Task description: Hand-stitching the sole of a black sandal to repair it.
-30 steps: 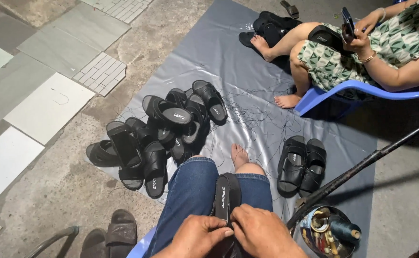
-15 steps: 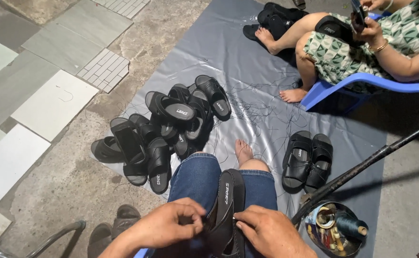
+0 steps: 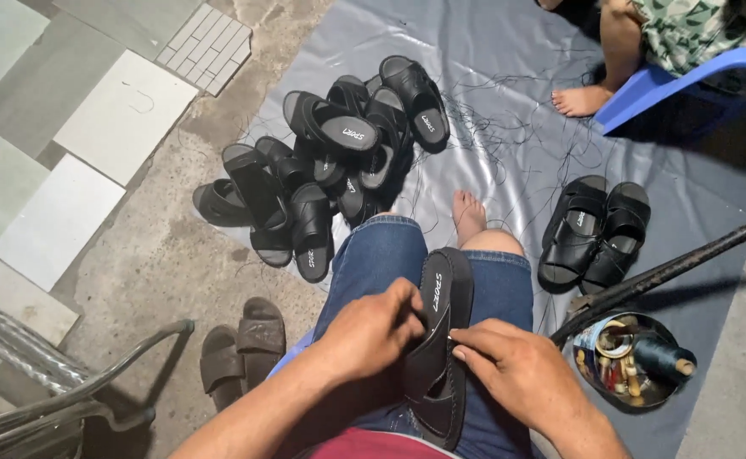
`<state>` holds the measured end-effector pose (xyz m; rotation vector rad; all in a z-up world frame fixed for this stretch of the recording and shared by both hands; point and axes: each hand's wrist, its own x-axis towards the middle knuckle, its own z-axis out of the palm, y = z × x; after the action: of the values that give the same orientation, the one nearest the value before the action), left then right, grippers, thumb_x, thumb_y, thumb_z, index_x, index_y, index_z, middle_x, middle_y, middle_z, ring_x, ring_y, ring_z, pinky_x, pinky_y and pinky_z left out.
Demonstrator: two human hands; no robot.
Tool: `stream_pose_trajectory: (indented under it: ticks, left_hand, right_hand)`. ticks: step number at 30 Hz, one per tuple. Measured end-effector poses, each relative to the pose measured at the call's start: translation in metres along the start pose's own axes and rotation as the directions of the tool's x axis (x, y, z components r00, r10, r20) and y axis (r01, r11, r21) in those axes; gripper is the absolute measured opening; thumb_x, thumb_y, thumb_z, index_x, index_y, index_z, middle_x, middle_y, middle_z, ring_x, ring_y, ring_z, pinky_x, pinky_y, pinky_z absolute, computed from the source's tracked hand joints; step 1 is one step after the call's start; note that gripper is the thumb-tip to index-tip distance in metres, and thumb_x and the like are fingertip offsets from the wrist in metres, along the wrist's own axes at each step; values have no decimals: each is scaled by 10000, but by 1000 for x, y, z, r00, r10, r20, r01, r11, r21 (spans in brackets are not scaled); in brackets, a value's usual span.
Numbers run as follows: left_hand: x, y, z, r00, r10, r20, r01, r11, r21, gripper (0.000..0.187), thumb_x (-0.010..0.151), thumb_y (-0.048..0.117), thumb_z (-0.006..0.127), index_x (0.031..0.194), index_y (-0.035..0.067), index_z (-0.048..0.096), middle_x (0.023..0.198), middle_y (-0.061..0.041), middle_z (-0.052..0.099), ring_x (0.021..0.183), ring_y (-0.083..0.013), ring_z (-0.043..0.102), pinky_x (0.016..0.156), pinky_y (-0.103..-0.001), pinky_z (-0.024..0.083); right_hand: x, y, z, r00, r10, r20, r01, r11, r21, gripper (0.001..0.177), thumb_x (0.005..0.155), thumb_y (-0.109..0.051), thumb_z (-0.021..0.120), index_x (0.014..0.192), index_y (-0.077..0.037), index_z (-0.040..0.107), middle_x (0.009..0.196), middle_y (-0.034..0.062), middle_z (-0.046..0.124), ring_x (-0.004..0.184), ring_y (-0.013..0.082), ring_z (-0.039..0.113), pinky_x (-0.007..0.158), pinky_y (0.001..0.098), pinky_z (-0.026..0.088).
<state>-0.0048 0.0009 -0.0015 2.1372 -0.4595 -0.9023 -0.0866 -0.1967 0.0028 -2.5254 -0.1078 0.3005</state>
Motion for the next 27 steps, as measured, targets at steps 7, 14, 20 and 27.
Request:
stream_pose_trajectory:
  ticks: [7,14,20,27]
  left_hand:
    - [-5,11,-14,943,228,243,-223,974,-47,377,821,102,469,1169,235,411,968,-39,582,817,-229,582,714,-336,438]
    - [1,-3,-4,948,231,218,-212,971,-108,521,801,24,431,1229,291,561,885,29,468,855,-123,534,825,-202,394]
    - [-7,23,-2,974,226,8,-226,974,3,407,797,420,547,1166,254,597,1119,25,492,721,-189,616,729,-357,471]
    - [3,28,18,934,357,2,-343,897,278,479,773,505,551,1154,219,600,1002,-70,464,726,-317,585,517,-489,495]
  right_hand:
    - [-4,5,5,1000,-24,-5,24,1000,-6,235,794,-286,592,1004,-224,676,908,-96,668,758,135,662,610,323,523]
    - [-7,9,-58,861,452,231,-414,889,-196,462,819,-347,461,1230,-556,491,842,-153,594,744,42,616,682,261,548]
    - [-18,21,-53,908,350,229,-344,936,-69,484,838,-253,463,1249,-501,525,744,-88,521,643,73,547,585,263,453]
    - [-19,17,-53,949,240,202,-255,965,52,502,830,-209,492,1275,-439,531,720,-61,516,619,91,544,615,239,455]
